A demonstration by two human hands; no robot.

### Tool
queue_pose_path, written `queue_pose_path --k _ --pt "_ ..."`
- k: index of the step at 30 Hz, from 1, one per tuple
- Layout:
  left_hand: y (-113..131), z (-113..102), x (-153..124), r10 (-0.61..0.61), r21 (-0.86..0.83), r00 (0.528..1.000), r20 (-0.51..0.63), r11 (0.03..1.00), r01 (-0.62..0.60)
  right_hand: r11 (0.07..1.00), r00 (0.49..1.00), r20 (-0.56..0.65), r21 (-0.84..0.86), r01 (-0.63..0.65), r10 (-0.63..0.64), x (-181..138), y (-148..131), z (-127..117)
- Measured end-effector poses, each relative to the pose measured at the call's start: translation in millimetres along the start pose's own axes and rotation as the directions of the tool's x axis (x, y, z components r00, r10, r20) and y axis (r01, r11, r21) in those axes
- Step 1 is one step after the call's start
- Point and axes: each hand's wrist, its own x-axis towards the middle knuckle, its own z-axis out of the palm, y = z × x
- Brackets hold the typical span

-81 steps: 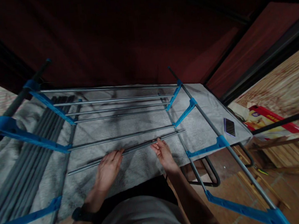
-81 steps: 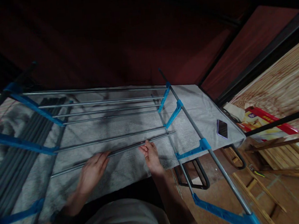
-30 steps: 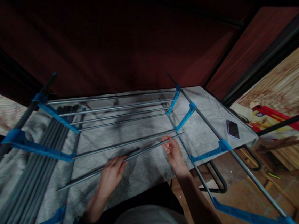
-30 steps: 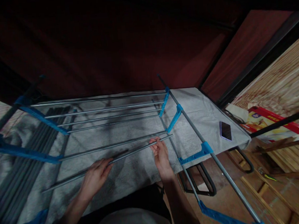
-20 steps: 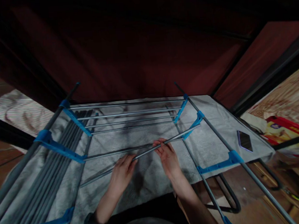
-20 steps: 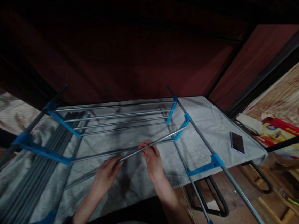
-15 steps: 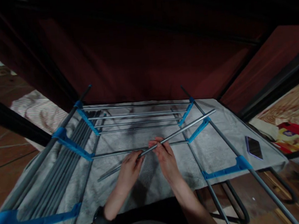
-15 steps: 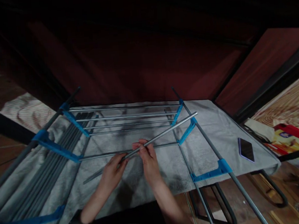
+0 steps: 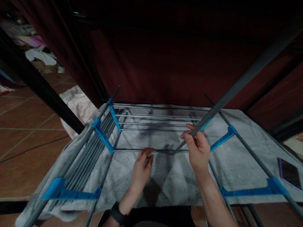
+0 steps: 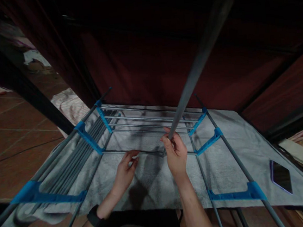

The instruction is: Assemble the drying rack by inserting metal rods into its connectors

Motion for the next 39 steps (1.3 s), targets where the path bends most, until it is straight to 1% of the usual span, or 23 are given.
queue_pose_path --k 3,7,9,12,15,18,21,24,26,29,32,34,36,39 --pt "5 -6 4 -0.026 -0.031 0.999 -0.029 0.999 0.025 0.998 0.997 0.061 -0.032 0.049 -0.047 4 -8 5" --pt "13 -12 10 -0.065 -0.062 0.992 -0.105 0.996 0.059 0.974 0.979 0.117 -0.133 0.182 -0.167 17 -18 10" --pt "15 -13 10 -0.104 -0.092 0.985 -0.140 0.992 0.091 0.946 0.956 0.192 -0.196 0.257 -0.220 19 -12 13" --pt "15 -13 7 -0.168 -0.163 0.973 -0.159 0.976 0.142 0.899 0.908 0.340 -0.269 0.345 -0.246 10 11 14" --pt "14 -14 5 -0.243 -0.259 0.957 -0.157 0.945 0.198 0.846 0.856 0.475 -0.356 0.397 -0.202 -8 43 9" --pt "13 -15 4 -0.363 -0.392 0.920 -0.147 0.876 0.283 0.805 0.816 0.560 -0.415 0.424 -0.141 -25 67 4" --pt "11 -15 1 -0.481 -0.531 0.871 -0.095 0.765 0.364 0.778 0.787 0.608 -0.446 0.443 -0.100 -39 76 6" --pt "7 -16 -2 -0.553 -0.604 0.830 -0.077 0.688 0.402 0.735 0.746 0.663 -0.474 0.484 -0.063 -49 71 19" --pt "4 -17 -5 -0.572 -0.612 0.814 -0.096 0.679 0.405 0.701 0.709 0.705 -0.489 0.518 -0.032 -56 65 32" --pt "-1 -21 -6 -0.572 -0.589 0.812 -0.114 0.698 0.408 0.654 0.644 0.764 -0.504 0.564 0.034 -66 59 52" --pt "-10 -27 -7 -0.576 -0.568 0.807 -0.131 0.711 0.414 0.625 0.579 0.811 -0.499 0.600 0.091 -78 61 67" --pt "-18 -32 -9 -0.599 -0.564 0.792 -0.117 0.697 0.443 0.621 0.549 0.826 -0.497 0.607 0.125 -85 66 71" --pt "-28 -36 -11 -0.615 -0.538 0.786 -0.071 0.687 0.489 0.622 0.540 0.826 -0.509 0.595 0.159 -90 73 70" --pt "-43 -39 -13 -0.604 -0.436 0.797 0.014 0.713 0.548 0.614 0.567 0.797 -0.558 0.557 0.210 -93 86 61"
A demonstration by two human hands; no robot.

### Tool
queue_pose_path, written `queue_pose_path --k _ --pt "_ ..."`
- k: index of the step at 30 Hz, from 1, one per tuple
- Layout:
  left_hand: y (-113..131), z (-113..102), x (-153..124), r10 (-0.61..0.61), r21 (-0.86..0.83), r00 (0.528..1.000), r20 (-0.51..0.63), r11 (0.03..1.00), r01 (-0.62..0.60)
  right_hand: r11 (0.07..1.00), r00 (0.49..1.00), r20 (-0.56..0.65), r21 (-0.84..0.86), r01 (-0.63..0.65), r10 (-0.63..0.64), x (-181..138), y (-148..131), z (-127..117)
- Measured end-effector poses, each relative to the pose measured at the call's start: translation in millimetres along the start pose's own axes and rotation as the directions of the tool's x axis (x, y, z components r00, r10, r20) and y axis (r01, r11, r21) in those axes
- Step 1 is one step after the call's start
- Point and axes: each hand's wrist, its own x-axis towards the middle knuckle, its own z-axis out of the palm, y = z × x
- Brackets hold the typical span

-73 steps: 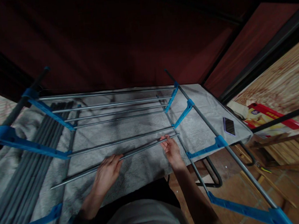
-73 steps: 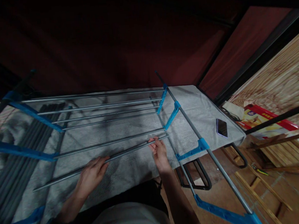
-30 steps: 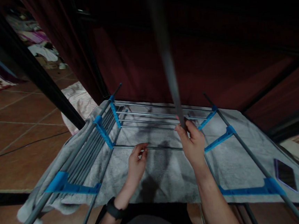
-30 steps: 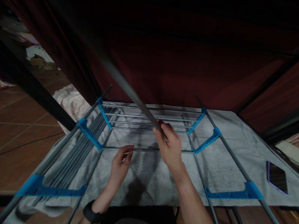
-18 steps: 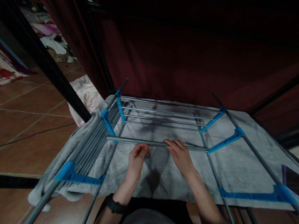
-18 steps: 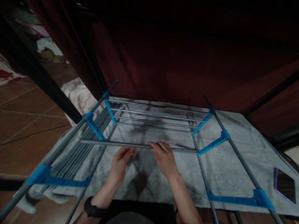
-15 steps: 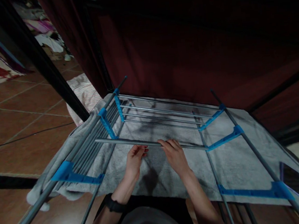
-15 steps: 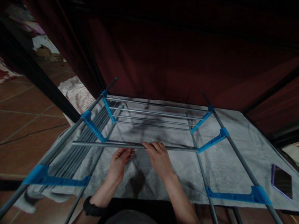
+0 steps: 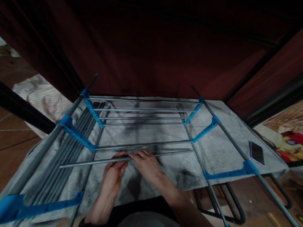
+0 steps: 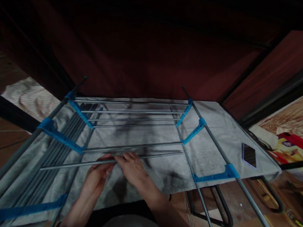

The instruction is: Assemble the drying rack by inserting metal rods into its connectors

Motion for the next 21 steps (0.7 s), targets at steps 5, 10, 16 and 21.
queue_pose_path --k 5,10,16,21 --pt "-3 3 2 -0.154 -0.169 0.988 0.007 0.974 0.153 0.994 0.993 0.023 -0.013 -0.112 0.112 -13 25 12" --pt "3 10 -1 -0.358 -0.434 0.934 -0.004 0.842 0.321 0.990 0.990 0.020 0.013 -0.142 0.142 -20 40 26" --pt "-4 6 4 -0.376 -0.487 0.924 -0.073 0.822 0.297 0.985 0.986 -0.045 0.079 -0.154 0.158 -33 52 43" --pt "1 0 11 -0.437 -0.534 0.892 -0.113 0.784 0.316 0.940 0.905 -0.351 0.314 -0.130 0.242 -69 69 55"
